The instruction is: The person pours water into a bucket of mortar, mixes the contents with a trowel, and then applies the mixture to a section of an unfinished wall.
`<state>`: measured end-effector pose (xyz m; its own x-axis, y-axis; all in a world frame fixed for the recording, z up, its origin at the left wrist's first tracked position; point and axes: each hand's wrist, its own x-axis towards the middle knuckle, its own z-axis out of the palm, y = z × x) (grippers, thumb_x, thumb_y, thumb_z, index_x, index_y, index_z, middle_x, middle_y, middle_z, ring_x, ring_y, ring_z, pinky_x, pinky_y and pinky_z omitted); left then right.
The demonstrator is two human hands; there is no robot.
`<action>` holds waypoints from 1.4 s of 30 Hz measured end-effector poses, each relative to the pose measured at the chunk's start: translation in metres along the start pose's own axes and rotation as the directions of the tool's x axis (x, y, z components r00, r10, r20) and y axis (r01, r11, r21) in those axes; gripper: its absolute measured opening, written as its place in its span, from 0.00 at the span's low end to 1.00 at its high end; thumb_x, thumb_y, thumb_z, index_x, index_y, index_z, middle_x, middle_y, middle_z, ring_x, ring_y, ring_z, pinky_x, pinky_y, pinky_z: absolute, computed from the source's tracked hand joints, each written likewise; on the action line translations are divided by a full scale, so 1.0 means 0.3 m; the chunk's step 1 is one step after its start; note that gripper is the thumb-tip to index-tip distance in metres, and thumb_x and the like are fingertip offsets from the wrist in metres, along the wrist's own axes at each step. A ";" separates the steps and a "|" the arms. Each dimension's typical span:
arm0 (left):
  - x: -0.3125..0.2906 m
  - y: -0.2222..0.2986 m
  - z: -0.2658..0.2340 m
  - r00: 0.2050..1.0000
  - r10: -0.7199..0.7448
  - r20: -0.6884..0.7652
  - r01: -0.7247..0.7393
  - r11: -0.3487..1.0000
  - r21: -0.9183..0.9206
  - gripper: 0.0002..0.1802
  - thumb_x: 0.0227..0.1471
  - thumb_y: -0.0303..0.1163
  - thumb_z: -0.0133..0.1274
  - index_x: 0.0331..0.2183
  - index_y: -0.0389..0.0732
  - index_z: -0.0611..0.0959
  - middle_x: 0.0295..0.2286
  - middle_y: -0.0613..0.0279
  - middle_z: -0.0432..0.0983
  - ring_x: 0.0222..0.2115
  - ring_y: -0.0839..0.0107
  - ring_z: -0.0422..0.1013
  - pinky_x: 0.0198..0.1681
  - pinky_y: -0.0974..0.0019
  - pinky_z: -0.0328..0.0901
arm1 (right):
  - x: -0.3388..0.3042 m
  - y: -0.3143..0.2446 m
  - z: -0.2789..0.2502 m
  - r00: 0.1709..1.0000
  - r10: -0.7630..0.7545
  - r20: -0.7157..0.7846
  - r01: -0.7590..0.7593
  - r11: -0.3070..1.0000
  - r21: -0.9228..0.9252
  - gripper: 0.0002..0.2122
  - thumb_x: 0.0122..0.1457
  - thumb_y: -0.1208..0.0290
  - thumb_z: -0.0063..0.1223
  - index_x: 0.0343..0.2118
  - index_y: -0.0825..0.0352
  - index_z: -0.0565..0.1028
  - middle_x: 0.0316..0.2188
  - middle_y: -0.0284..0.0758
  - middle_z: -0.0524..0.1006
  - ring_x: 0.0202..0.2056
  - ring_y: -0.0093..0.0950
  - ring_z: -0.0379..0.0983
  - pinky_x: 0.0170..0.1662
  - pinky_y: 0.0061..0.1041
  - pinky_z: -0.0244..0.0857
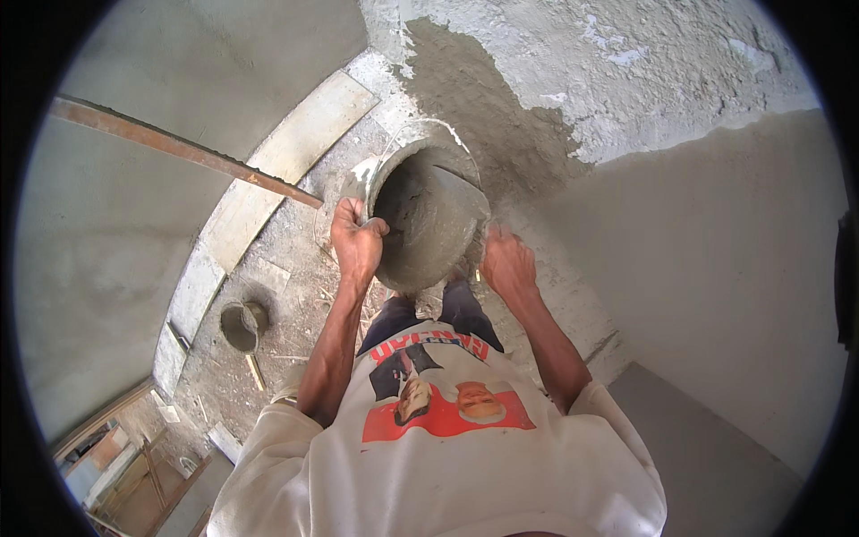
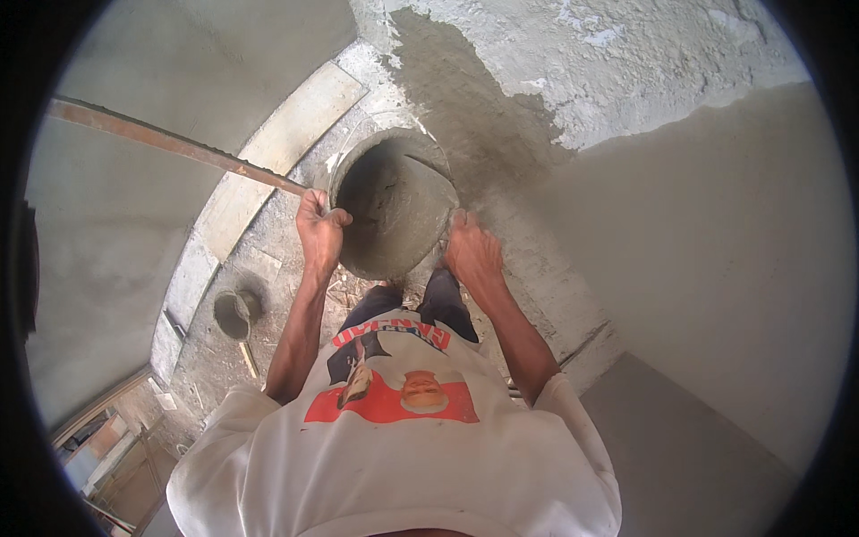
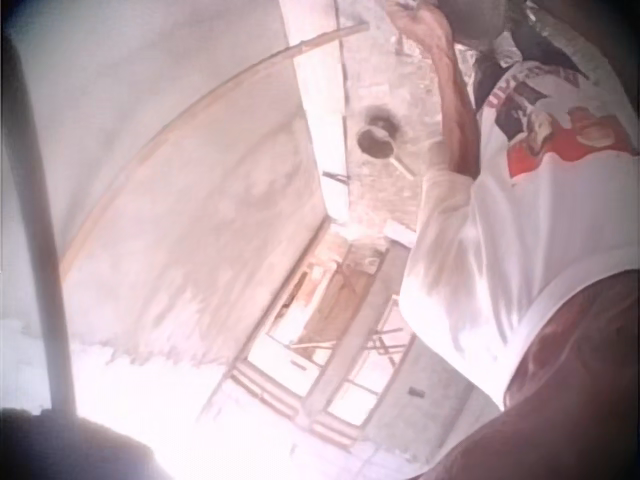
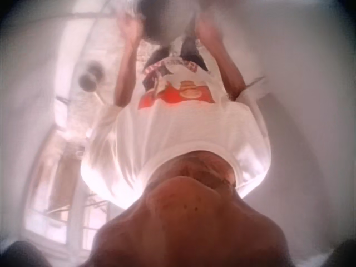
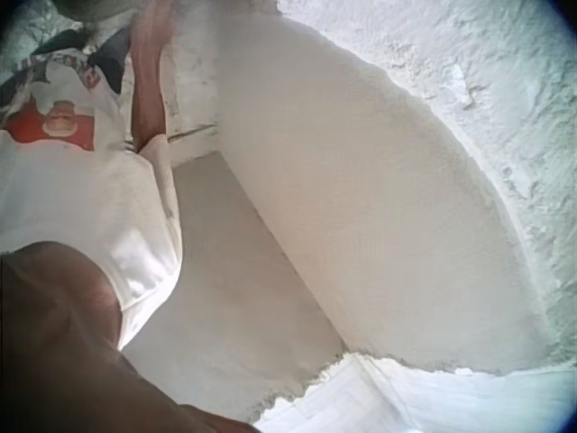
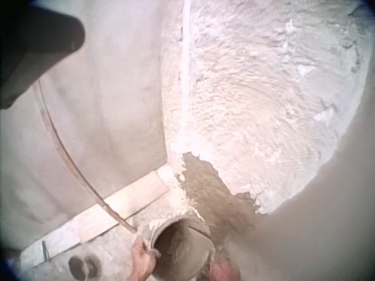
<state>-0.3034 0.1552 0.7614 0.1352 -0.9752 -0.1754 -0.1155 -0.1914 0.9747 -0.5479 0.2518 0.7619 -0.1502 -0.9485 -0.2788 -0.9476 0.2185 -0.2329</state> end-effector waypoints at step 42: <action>0.029 -0.154 -0.026 0.953 -0.151 -0.263 -0.020 0.834 -0.552 0.11 0.52 0.15 0.58 0.34 0.41 0.76 0.31 0.62 0.79 0.29 0.74 0.74 0.35 0.68 0.71 | 0.140 -0.096 0.038 0.913 -0.329 0.243 0.219 0.895 0.389 0.20 0.63 0.56 0.56 0.45 0.73 0.76 0.30 0.58 0.80 0.36 0.59 0.79 0.41 0.51 0.73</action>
<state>-0.2893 0.1565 0.7159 0.4052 -0.8710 -0.2779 0.4443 -0.0781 0.8925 -0.5236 0.2081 0.7463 0.2428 -0.8820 -0.4039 -0.7711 0.0771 -0.6321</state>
